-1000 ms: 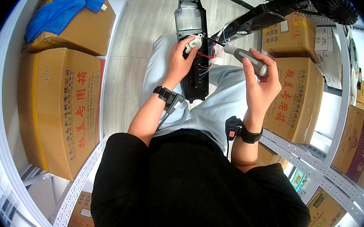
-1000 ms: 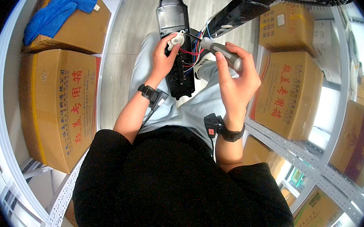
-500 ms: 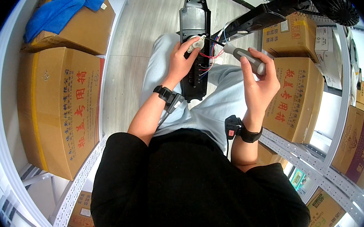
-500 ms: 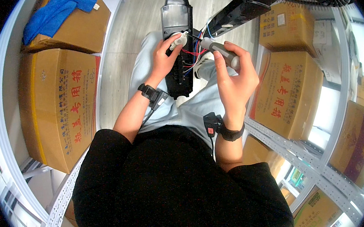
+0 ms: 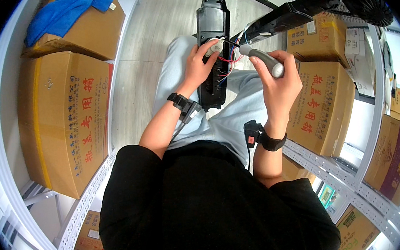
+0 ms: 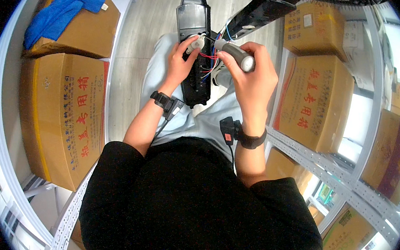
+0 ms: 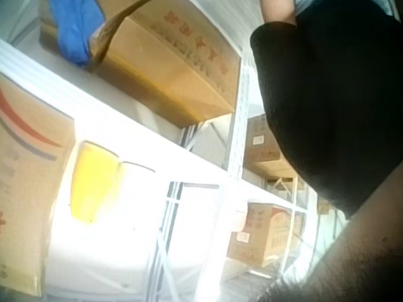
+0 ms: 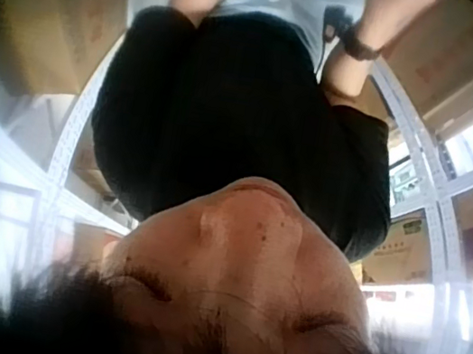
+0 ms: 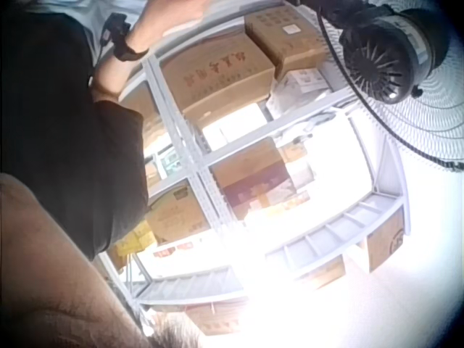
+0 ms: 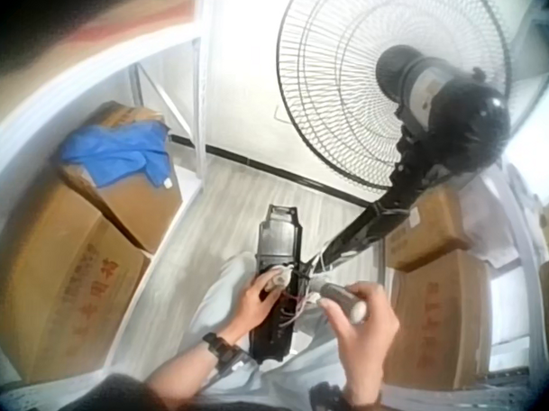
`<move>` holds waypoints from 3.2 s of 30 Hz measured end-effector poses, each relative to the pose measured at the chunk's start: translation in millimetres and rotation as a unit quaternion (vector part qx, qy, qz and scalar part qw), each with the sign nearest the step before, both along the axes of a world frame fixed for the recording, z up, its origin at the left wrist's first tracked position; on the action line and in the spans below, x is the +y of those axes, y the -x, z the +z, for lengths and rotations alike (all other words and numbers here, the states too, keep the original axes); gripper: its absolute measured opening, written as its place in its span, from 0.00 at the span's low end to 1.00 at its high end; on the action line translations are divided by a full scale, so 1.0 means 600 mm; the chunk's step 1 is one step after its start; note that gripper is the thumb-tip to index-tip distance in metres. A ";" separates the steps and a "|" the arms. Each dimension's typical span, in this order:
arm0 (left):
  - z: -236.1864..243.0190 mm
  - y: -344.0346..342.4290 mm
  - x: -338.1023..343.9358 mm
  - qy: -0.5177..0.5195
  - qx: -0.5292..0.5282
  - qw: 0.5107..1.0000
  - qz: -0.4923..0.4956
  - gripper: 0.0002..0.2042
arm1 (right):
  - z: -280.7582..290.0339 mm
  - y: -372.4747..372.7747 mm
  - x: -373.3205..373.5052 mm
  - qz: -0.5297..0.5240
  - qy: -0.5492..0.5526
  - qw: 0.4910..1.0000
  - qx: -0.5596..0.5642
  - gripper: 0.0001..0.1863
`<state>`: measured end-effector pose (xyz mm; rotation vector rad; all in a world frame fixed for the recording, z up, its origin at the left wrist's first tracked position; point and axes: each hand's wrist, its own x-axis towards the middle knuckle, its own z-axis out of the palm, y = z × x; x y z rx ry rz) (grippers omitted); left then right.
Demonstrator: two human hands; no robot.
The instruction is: The person sits on the floor and uses a screwdriver to connect wires inside the base of a standing fan. They then close the fan's base cover and adjust the fan's position.
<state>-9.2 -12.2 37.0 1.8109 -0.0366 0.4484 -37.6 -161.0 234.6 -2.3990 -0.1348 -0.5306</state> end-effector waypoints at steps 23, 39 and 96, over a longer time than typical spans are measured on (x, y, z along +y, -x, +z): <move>0.002 0.001 0.001 -0.017 0.036 0.999 -0.005 0.20 | -0.024 -0.033 -0.022 0.075 -0.044 0.996 0.019 0.23; 0.009 0.004 0.004 0.003 0.042 0.999 -0.020 0.21 | 0.004 -0.044 -0.013 0.009 0.027 0.997 0.068 0.21; 0.004 0.000 0.003 0.044 0.038 0.998 -0.017 0.41 | -0.024 -0.056 -0.019 0.096 -0.176 0.979 0.044 0.25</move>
